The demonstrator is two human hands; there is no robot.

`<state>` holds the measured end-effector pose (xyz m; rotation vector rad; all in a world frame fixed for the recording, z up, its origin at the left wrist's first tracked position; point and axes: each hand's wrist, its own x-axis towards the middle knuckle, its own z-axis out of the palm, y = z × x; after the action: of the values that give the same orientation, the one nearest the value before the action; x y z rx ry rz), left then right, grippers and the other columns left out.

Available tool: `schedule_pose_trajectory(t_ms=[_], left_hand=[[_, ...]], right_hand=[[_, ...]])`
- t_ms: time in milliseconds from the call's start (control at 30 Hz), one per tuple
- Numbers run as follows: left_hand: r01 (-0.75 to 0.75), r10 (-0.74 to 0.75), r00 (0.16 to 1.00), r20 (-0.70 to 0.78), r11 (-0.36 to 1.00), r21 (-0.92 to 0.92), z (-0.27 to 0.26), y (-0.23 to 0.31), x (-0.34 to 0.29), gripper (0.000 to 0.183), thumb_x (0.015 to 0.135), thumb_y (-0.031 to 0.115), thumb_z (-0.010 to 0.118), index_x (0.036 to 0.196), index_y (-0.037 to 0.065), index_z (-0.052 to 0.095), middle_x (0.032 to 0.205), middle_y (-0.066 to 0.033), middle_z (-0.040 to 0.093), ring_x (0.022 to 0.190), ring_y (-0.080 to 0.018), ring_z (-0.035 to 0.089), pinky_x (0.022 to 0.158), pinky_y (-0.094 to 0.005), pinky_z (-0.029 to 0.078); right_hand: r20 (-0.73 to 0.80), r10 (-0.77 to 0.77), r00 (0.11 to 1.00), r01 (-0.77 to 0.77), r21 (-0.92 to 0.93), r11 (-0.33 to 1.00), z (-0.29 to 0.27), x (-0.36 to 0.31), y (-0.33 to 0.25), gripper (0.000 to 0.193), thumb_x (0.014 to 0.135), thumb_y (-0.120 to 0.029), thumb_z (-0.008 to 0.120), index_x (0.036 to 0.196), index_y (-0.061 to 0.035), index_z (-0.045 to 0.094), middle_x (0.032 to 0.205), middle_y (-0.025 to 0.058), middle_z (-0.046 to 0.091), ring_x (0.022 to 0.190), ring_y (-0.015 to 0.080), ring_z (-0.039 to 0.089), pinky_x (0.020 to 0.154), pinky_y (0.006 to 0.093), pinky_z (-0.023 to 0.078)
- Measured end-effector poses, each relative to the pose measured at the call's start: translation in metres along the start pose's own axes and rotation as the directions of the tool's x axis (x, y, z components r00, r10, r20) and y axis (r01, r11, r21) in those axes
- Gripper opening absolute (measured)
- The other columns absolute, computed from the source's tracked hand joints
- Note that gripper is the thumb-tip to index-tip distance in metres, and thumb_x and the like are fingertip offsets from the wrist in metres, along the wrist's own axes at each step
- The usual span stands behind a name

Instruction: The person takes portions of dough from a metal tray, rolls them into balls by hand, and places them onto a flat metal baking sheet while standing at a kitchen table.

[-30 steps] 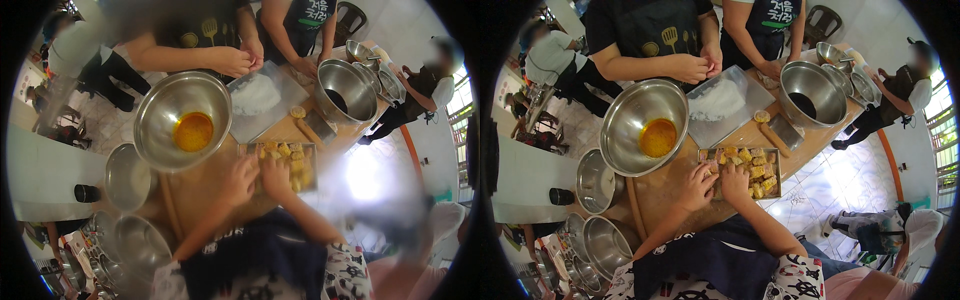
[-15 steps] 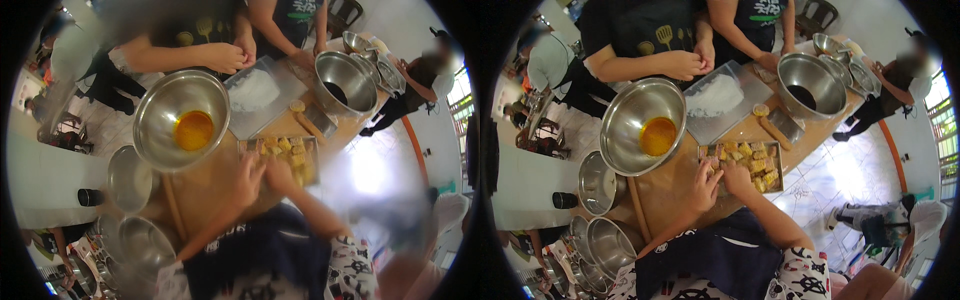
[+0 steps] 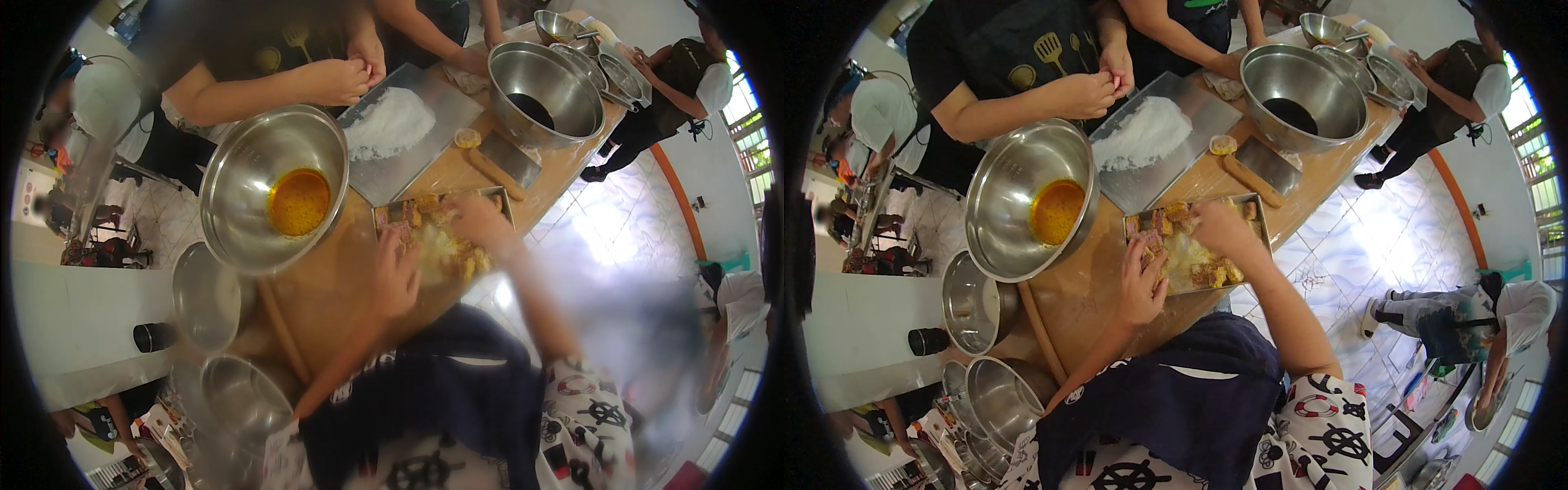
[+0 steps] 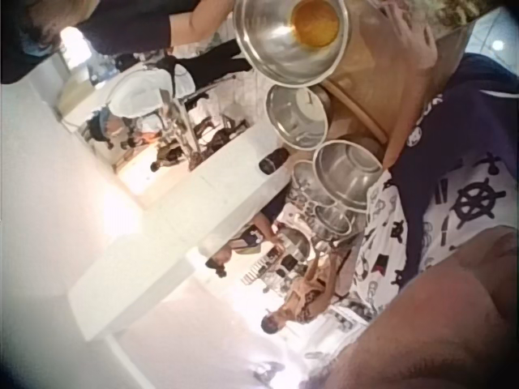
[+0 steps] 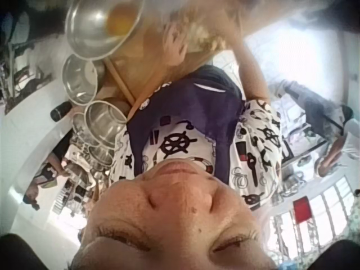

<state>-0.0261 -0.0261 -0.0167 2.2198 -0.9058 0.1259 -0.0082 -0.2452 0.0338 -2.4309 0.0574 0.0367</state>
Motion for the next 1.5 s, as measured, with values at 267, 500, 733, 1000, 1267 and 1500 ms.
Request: schedule_pose_trajectory(t_ms=[267,500,733,1000,1267,1500], left_hand=[[0.000,0.000,1.000,0.003,1.000,-0.009,-0.002,0.001,0.003,0.047,0.069,0.003,0.067,0.115,0.003,0.058,0.138,-0.0200,0.036,0.131,-0.0411,0.031,0.104,-0.0467,0.031],[-0.007,0.007,1.000,-0.006,1.000,0.015,-0.001,-0.003,-0.002,0.046,0.070,0.006,0.066,0.116,0.004,0.058,0.137,-0.0200,0.037,0.130,-0.0408,0.032,0.104,-0.0475,0.031],[-0.015,0.014,0.999,-0.036,1.000,-0.020,-0.001,0.000,0.000,0.046,0.070,0.006,0.067,0.115,0.004,0.059,0.135,-0.0201,0.039,0.128,-0.0407,0.034,0.103,-0.0471,0.032],[0.058,-0.056,0.998,-0.032,0.997,0.052,-0.012,0.007,-0.001,0.048,0.070,0.007,0.069,0.117,0.007,0.058,0.134,-0.0195,0.040,0.125,-0.0402,0.037,0.102,-0.0461,0.034],[0.051,-0.048,0.997,-0.062,0.997,0.055,-0.010,0.007,-0.005,0.049,0.069,0.008,0.070,0.117,0.007,0.057,0.133,-0.0191,0.041,0.123,-0.0396,0.039,0.101,-0.0464,0.034],[0.055,-0.052,0.998,-0.045,0.997,0.061,-0.010,0.005,-0.004,0.049,0.070,0.008,0.070,0.117,0.007,0.057,0.134,-0.0186,0.040,0.124,-0.0394,0.038,0.102,-0.0462,0.033]], right_hand=[[-0.073,0.071,0.995,-0.080,-0.129,0.988,-0.022,0.003,0.077,0.025,0.075,-0.004,0.051,0.093,-0.0051,0.068,0.088,0.0213,0.065,0.086,0.0385,0.061,0.079,0.0433,0.048],[-0.078,0.179,0.981,-0.188,-0.122,0.975,-0.030,-0.018,0.060,0.022,0.075,-0.002,0.052,0.090,-0.0030,0.067,0.086,0.0207,0.065,0.085,0.0382,0.061,0.078,0.0435,0.048],[0.035,0.059,0.998,-0.059,-0.012,0.998,-0.023,-0.051,0.039,0.021,0.072,-0.002,0.051,0.089,-0.0006,0.064,0.093,0.0211,0.062,0.094,0.0368,0.058,0.080,0.0426,0.047],[0.065,0.116,0.991,-0.117,0.014,0.993,-0.030,-0.056,0.017,0.019,0.076,-0.007,0.053,0.089,-0.0009,0.065,0.089,0.0203,0.062,0.087,0.0370,0.059,0.079,0.0427,0.047],[0.058,0.172,0.983,-0.172,-0.009,0.985,-0.037,-0.081,0.048,0.018,0.074,-0.005,0.052,0.086,-0.0013,0.065,0.087,0.0196,0.062,0.083,0.0371,0.060,0.076,0.0413,0.047],[-0.068,0.217,0.974,-0.218,-0.013,0.976,-0.029,-0.087,0.042,0.016,0.074,-0.001,0.051,0.083,-0.0003,0.064,0.085,0.0210,0.061,0.083,0.0378,0.059,0.077,0.0415,0.047]])
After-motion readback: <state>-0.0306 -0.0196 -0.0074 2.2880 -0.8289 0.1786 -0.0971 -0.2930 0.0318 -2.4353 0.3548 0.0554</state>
